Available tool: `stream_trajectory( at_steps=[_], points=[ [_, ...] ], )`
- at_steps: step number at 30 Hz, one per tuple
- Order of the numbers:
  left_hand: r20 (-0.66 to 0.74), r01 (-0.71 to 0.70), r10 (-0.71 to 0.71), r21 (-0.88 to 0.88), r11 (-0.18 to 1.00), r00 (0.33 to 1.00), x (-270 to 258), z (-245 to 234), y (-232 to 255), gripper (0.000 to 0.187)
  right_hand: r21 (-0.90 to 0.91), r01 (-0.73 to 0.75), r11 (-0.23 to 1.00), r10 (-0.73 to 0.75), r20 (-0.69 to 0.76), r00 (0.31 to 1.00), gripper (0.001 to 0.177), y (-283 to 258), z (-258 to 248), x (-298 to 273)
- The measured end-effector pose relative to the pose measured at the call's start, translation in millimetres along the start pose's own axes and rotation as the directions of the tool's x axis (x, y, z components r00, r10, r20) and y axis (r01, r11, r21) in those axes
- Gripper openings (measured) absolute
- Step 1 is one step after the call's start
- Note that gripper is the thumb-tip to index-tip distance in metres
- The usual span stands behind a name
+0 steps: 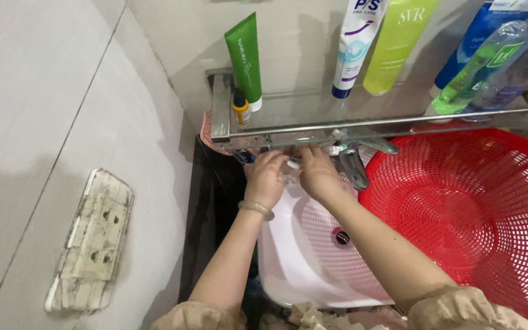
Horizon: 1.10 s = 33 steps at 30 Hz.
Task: The person organizes bathroom items by transferring toiletries and grooming tools from a red basket to a glass shelf and a pink organizer. They place tubes, bottles, toothbrushes, a hairbrush, and razors into designated spots, then wash their hands.
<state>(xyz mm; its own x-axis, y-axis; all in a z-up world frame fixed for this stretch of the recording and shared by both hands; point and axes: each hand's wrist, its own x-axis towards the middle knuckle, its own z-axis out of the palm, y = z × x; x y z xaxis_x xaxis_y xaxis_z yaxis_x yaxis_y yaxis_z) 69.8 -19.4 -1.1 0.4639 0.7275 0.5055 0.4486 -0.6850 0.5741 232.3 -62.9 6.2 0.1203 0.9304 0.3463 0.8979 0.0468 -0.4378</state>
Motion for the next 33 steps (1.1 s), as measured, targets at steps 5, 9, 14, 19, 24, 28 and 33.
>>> stream_trajectory(
  at_steps=[5, 9, 14, 19, 24, 28, 33],
  points=[
    [0.233, 0.11, -0.193, 0.327, 0.938, 0.953, 31, -17, 6, 0.051, -0.075, 0.079, 0.994, -0.072, 0.091, 0.993, 0.056, -18, -14, -4],
    [0.269, 0.047, -0.268, 0.619, 0.784, 0.925, 45, -10, -7, 0.042, -0.096, -0.004, 0.995, 0.012, 0.075, 0.997, 0.032, 0, -1, 6],
    [0.035, 0.121, -0.202, 0.697, 0.707, 0.979, 28, -12, -33, 0.05, 0.065, 0.155, 0.986, -0.152, -0.059, 0.987, 0.043, 11, 9, -3],
    [0.173, 0.123, -0.316, 0.672, 0.73, 0.933, 22, -22, -12, 0.048, 0.005, -0.009, 1.0, 0.008, 0.1, 0.995, 0.063, -7, -16, -10],
    [0.2, -0.021, -0.084, 0.473, 0.881, 0.976, 18, -19, 0, 0.053, 0.094, 0.031, 0.995, -0.028, -0.034, 0.999, 0.07, -8, -28, -25],
    [0.035, 0.004, -0.009, 0.138, 0.99, 0.999, 12, 12, -9, 0.062, 0.296, -0.127, 0.947, 0.145, -0.04, 0.989, 0.07, 2, -26, -42],
    [0.061, 0.186, -0.182, -0.07, 0.98, 0.981, 0, 52, -18, 0.055, 0.355, -0.122, 0.927, 0.131, 0.0, 0.991, 0.06, 16, -20, -49]
  ],
)
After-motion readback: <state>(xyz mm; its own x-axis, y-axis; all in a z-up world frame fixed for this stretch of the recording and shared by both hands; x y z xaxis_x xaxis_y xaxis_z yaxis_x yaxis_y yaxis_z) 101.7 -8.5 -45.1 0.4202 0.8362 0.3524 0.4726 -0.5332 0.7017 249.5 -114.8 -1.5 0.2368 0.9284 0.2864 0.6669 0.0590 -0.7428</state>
